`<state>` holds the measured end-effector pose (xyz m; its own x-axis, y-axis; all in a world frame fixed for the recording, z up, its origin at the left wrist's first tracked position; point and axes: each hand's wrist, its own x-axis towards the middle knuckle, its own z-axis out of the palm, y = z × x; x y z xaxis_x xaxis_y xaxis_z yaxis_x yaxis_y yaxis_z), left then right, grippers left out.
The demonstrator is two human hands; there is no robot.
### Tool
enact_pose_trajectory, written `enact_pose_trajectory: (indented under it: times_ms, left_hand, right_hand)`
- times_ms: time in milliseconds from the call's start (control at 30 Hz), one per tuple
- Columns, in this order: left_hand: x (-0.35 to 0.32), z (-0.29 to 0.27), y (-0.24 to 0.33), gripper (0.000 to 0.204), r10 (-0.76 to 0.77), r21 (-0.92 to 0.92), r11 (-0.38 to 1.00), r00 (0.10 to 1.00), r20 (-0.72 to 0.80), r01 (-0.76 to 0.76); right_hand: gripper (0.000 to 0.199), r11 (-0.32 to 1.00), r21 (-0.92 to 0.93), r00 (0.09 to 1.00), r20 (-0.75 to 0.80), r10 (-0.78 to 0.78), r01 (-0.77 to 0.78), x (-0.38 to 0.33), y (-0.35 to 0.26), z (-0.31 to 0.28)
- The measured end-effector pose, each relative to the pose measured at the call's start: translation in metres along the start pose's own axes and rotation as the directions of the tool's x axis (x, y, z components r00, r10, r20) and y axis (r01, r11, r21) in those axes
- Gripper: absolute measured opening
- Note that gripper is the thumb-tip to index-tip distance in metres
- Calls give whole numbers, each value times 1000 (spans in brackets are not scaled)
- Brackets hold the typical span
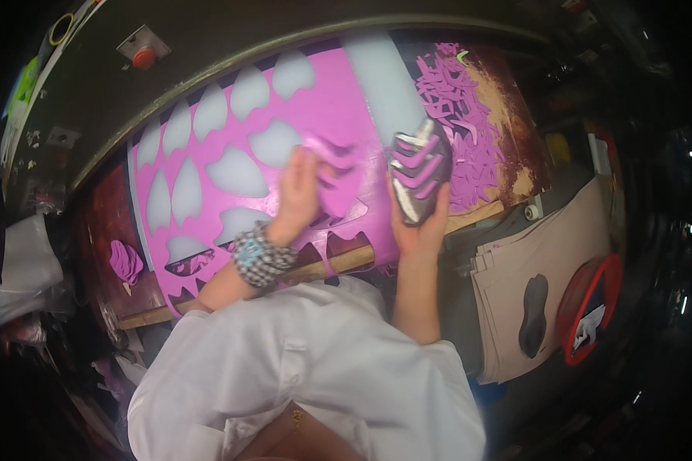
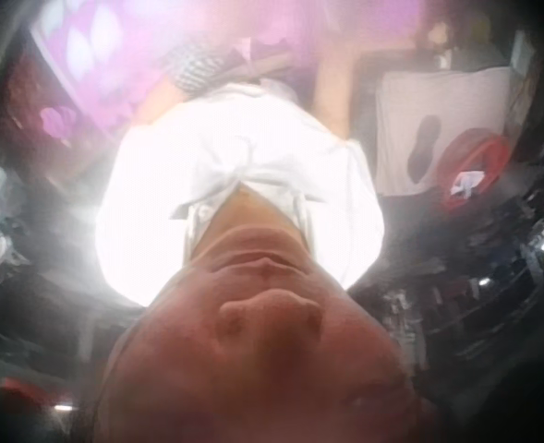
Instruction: The person places pink foam sheets on a cutting machine, presses a button to cut out multiple shapes, removes the cut pieces, and stacks them. The person repeats this process with additional sheets and then places the cut pieces into a plastic bag.
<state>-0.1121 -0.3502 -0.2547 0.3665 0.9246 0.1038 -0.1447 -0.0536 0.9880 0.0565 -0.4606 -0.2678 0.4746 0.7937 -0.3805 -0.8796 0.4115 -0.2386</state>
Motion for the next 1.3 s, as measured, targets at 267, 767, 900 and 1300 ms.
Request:
enact_pose_trajectory:
  times_ms: [267,767,900,1300]
  left_hand:
    - [-21,-125,14,24,-13,130,990,966,-257,48]
    - [-61,-203,38,21,-70,127,968,715,-696,218]
    - [-113,-280,50,22,-172,-75,983,691,-703,168]
    - [-120,-343,-6,32,249,688,350,645,-722,635]
  right_hand:
    - [59,943,331,938,-313,148,-38,-6,-49,-22]
    - [95,-305,-839,825,522,-218,451,59,93,36]
    - [97,-521,-718,756,625,-194,461,79,102,26]
    - [74,-241,-761,683,648,-337,602,194,105,129]
